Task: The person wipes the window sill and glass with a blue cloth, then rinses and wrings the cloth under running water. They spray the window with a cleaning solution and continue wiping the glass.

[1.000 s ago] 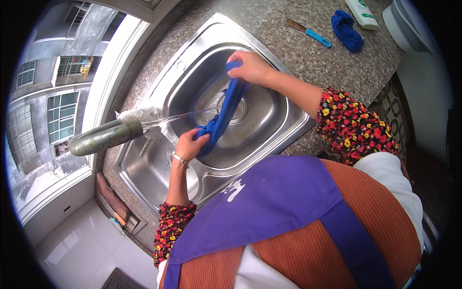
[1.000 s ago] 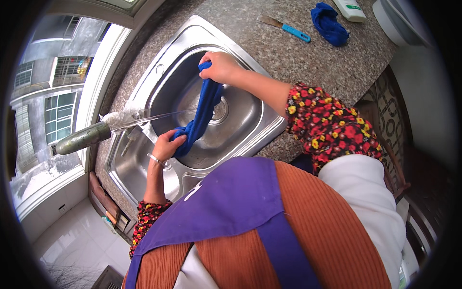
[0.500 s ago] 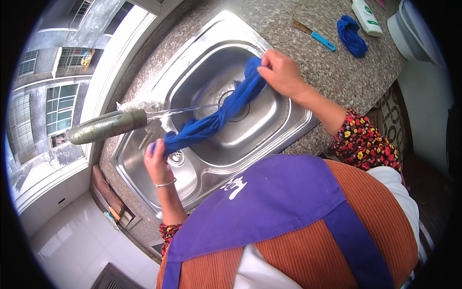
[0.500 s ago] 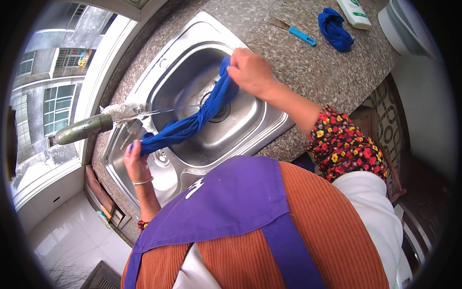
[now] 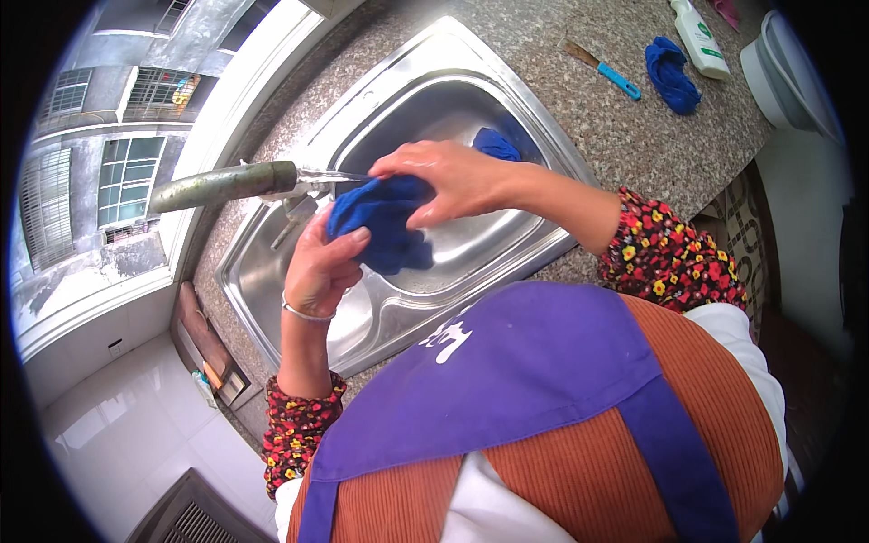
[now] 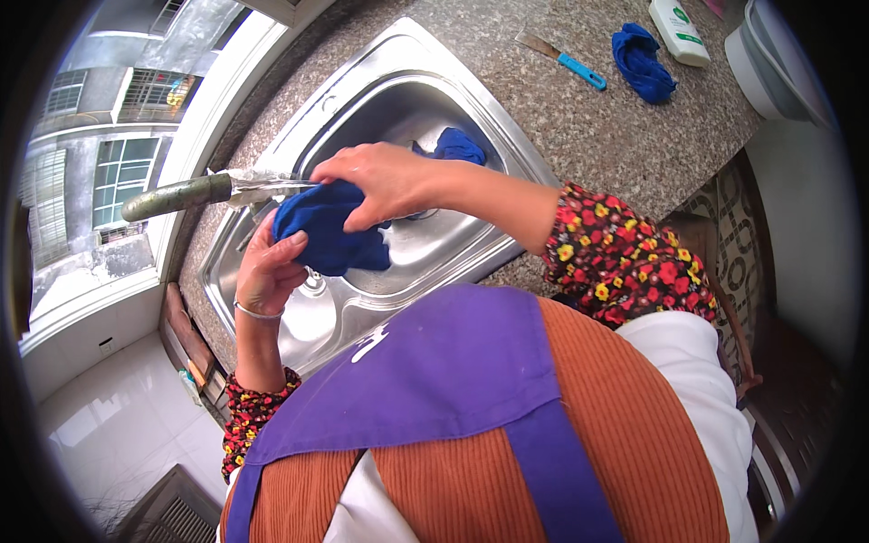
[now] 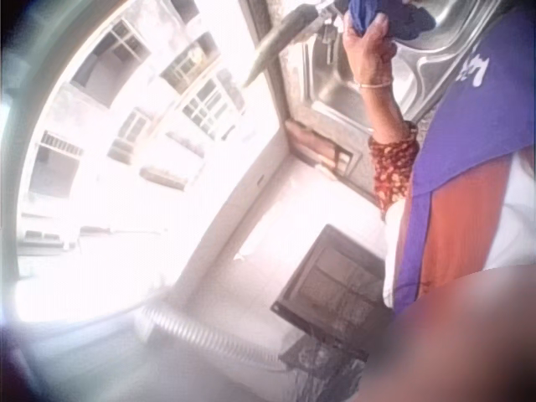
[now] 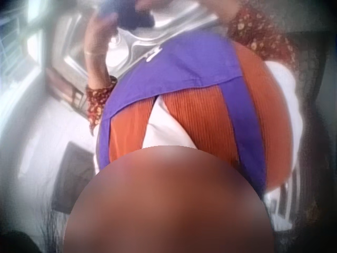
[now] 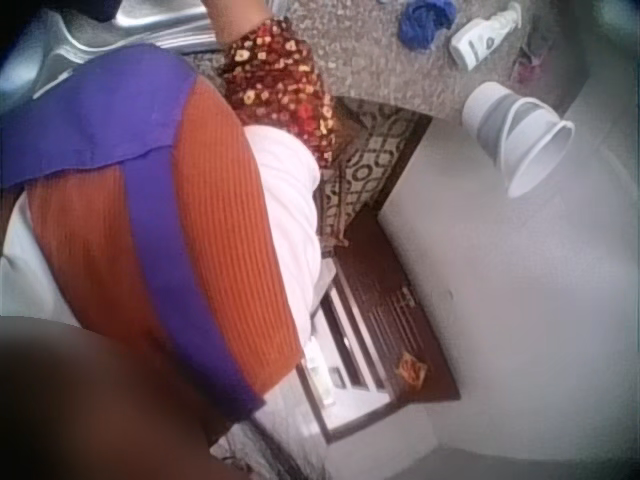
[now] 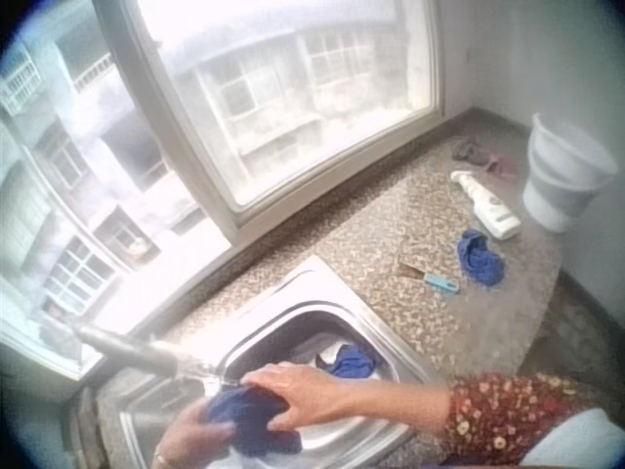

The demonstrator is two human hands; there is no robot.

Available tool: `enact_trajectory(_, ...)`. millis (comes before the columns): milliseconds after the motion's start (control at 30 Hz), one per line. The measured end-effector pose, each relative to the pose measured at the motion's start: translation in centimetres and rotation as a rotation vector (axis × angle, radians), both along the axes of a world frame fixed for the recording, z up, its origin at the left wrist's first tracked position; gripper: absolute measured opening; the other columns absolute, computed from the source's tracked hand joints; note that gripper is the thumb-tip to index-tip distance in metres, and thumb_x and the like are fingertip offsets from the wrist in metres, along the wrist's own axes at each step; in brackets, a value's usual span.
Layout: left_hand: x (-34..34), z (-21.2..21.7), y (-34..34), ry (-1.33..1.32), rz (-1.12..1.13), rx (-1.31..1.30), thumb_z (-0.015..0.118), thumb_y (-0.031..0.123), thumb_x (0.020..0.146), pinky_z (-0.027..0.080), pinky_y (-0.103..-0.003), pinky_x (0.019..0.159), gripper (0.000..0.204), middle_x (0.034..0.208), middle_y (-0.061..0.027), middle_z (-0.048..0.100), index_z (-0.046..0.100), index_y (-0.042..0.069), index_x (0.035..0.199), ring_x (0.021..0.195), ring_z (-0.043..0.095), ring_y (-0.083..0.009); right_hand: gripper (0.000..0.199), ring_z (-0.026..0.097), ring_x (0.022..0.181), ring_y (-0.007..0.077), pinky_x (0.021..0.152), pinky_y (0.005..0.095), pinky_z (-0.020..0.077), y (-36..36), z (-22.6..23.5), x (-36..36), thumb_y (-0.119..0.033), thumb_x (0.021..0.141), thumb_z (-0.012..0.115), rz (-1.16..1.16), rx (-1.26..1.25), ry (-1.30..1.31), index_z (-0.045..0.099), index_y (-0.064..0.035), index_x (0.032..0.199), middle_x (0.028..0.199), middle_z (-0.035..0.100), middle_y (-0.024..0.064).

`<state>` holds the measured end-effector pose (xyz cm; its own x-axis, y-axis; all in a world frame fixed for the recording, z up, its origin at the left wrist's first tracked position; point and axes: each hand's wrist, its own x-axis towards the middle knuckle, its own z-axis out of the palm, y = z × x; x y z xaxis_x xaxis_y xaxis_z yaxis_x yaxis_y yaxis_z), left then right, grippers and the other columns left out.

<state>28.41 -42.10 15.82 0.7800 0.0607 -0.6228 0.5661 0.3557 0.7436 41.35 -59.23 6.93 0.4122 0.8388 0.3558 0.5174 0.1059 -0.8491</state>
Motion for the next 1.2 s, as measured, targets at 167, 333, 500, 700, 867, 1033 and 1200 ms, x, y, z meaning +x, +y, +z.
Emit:
enact_trajectory(167,0.4,0.1,0.2,-0.011,-0.223,0.477,0.067,0.019,0.078,0.032,-0.020,0.044,0.019,0.065,0.0046,0.051,0.061,0.002,0.084,0.050,0.041,-0.0041,0.038,0.058,0.091,0.0259,0.081,0.0319,0.0450,2.0,0.7,0.9,-0.021,0.061,0.070,0.206,0.006,0.095,0.061,-0.0023,0.092,0.096,0.061,0.0125)
enact_trajectory(333,0.0,-1.2,1.8,-0.571,-0.566,1.329,0.069,0.024,0.074,0.041,-0.030,0.074,0.023,0.079,-0.0053,0.059,0.065,0.002,0.078,0.083,0.052,-0.0195,0.020,0.058,0.082,0.0128,0.075,0.0251,0.0457,1.1,1.3,3.3,-0.016,0.065,0.069,0.252,-0.158,0.592,0.060,-0.0042,0.078,0.085,0.063,0.0061)
enact_trajectory(500,0.0,-2.3,0.8,-0.211,-0.007,0.368,0.063,0.020,0.082,0.043,-0.028,0.079,0.019,0.087,-0.0058,0.062,0.061,0.002,0.088,0.083,0.056,-0.0139,0.048,0.059,0.089,0.0217,0.081,0.0292,0.0461,2.4,0.1,1.7,-0.018,0.062,0.071,0.311,-0.079,0.273,0.057,-0.0032,0.105,0.098,0.063,0.0095)
enact_trajectory(700,-0.1,-0.8,0.8,-0.299,0.256,-0.041,0.057,0.010,0.080,0.042,-0.033,0.090,0.042,0.108,-0.0106,0.055,0.044,0.001,0.119,0.100,0.054,-0.0200,0.047,0.060,0.084,0.0168,0.079,0.0267,0.0461,3.1,-3.9,1.2,-0.019,0.063,0.073,0.393,-0.329,0.517,0.059,-0.0012,0.104,0.091,0.065,0.0093)
enact_trajectory(867,-1.5,-0.7,2.4,-0.226,0.186,-0.036,0.058,0.007,0.075,0.042,-0.034,0.093,0.056,0.117,-0.0133,0.052,0.038,0.000,0.127,0.105,0.053,-0.0235,0.036,0.059,0.077,0.0134,0.073,0.0255,0.0463,0.6,-3.1,6.5,-0.016,0.065,0.071,0.304,-0.360,0.561,0.060,-0.0018,0.096,0.084,0.063,0.0071)
enact_trajectory(1033,-2.8,-0.2,4.2,-0.137,0.295,-0.021,0.055,0.007,0.078,0.045,-0.035,0.091,0.050,0.114,-0.0140,0.054,0.041,-0.001,0.125,0.101,0.056,-0.0243,0.031,0.055,0.077,0.0104,0.070,0.0251,0.0437,-0.7,-0.1,10.7,-0.019,0.067,0.073,0.231,-0.177,0.434,0.059,-0.0021,0.089,0.078,0.059,0.0016)
enact_trajectory(1200,-2.5,-2.6,5.6,-0.104,0.444,-0.207,0.053,0.016,0.087,0.047,-0.043,0.089,0.033,0.111,-0.0178,0.058,0.051,0.000,0.116,0.100,0.058,-0.0288,0.029,0.059,0.083,0.0260,0.070,0.0314,0.0481,1.9,-2.0,11.5,-0.014,0.069,0.067,-0.226,-0.337,-0.418,0.059,-0.0102,0.096,0.090,0.058,0.0119)
